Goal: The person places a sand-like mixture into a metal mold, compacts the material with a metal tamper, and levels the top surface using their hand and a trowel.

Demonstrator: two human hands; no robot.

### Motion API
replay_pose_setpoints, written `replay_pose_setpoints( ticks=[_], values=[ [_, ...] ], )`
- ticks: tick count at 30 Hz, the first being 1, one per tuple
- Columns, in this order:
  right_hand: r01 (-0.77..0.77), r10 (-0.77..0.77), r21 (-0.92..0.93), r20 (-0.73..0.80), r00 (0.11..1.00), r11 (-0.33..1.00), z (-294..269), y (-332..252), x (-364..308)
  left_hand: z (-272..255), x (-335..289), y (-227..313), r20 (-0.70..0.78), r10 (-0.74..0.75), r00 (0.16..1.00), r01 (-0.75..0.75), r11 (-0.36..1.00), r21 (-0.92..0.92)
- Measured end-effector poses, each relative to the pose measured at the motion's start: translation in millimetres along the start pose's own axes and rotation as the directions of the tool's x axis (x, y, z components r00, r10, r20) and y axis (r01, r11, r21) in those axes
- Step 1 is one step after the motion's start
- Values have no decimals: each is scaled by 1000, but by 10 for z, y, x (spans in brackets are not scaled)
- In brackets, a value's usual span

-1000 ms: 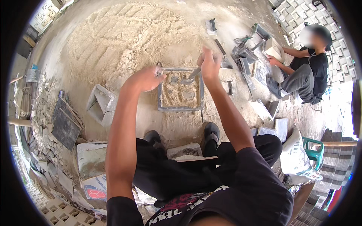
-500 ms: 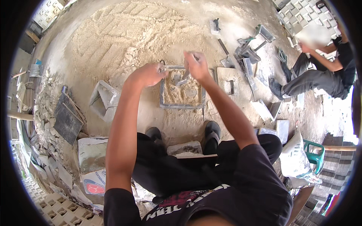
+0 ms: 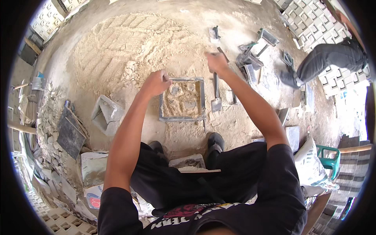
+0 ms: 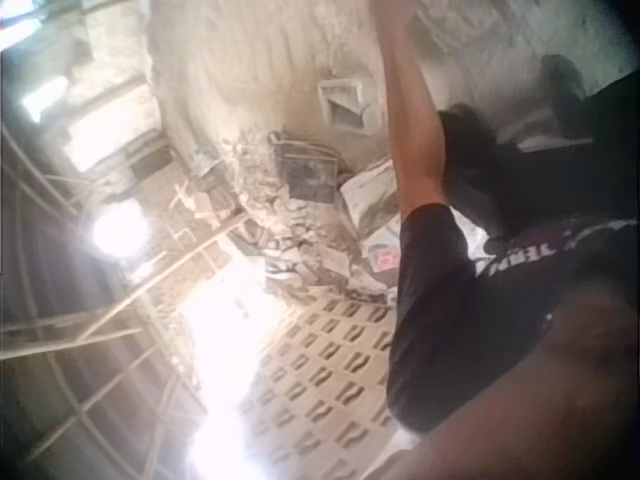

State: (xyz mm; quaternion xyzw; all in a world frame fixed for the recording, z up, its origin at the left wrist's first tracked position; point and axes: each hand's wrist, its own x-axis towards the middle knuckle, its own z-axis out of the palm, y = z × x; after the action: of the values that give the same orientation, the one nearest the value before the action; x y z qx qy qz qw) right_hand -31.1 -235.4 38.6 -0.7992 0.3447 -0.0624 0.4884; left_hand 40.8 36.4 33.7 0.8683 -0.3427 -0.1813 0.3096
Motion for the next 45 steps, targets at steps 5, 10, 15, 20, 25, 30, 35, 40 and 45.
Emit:
replay_pose_setpoints(
  ticks=[5,10,15,20,25,30,35,40,45],
  values=[
    [-14,24,-366,24,999,931,232,999,195,440,195,-214,62,-42,997,36,994,103],
    [150,-160,-279,-16,987,948,491,1504,374,809,143,-635,113,-151,982,97,917,387],
    [453,-505,-337,-84,859,826,241,2124,747,1548,253,-829,-77,-127,989,147,898,414],
    [434,-436,-223,41,899,873,544,2090,572,2044,219,-1140,-284,-63,957,178,900,399],
    [475,-475,-155,41,879,866,601,2163,620,2315,521,-831,-352,61,934,122,872,474],
    [423,-406,-263,118,906,867,645,2081,576,2567,394,-451,-136,289,948,-215,893,396],
    [384,-369,-260,104,924,886,557,2039,530,2323,553,-431,-74,130,989,-103,951,291],
    [387,-385,-260,60,921,885,388,2063,521,2415,550,-623,-268,146,952,10,862,507],
    [319,-304,-320,96,948,892,193,2201,542,2811,263,-279,-105,367,924,-291,855,430]
  ],
)
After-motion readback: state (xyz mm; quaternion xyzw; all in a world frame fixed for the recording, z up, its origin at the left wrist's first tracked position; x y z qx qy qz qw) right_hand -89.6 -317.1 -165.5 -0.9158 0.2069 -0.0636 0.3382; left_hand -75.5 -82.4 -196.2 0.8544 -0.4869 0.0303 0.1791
